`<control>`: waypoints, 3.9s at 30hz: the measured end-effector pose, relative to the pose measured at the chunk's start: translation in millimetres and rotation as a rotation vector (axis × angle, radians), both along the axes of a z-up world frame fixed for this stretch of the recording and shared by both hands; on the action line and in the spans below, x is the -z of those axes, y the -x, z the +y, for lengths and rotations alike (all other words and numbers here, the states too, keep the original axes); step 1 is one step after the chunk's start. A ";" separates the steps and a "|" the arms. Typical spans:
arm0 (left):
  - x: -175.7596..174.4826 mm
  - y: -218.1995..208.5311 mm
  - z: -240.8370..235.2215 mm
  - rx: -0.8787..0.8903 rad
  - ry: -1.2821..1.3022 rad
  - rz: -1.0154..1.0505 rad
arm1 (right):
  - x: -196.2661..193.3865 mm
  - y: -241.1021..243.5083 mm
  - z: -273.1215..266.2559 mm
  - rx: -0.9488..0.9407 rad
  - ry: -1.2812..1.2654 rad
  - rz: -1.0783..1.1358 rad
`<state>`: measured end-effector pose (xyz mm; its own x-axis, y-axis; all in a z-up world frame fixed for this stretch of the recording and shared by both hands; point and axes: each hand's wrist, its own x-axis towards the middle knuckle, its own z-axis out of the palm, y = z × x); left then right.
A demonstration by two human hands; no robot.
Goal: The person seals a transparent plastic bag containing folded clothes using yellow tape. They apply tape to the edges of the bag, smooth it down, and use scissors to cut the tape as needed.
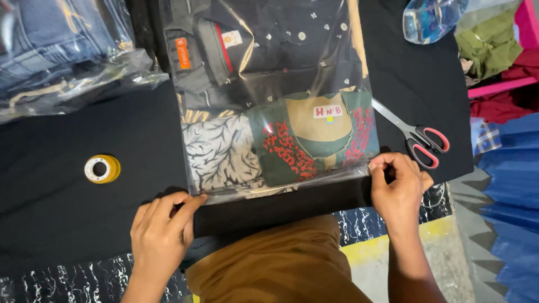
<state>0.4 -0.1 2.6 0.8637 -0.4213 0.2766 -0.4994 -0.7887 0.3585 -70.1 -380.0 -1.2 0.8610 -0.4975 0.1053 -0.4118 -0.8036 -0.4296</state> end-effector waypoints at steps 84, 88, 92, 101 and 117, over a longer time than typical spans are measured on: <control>-16.6 1.3 -17.0 -0.508 0.271 0.398 | 21.3 30.8 -12.7 -0.208 0.174 -0.277; -31.4 -10.9 -16.1 -0.504 0.225 0.491 | 26.5 36.1 -20.5 -0.223 0.211 -0.273; -30.5 -13.4 -8.8 -0.419 0.303 0.556 | 34.1 43.0 -25.9 -0.221 0.174 -0.246; -10.8 7.1 -11.3 -0.395 0.194 0.359 | 40.0 53.0 -36.6 -0.221 0.203 -0.153; -0.2 10.5 -13.0 -0.296 0.428 0.173 | 38.3 49.7 -36.1 -0.205 0.209 -0.133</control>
<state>-10.2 -13.2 2.8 0.9765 -0.0343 0.2129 -0.1832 -0.6526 0.7353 -119.8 -416.2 -39.5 0.9129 -0.2709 0.3054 -0.1835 -0.9405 -0.2860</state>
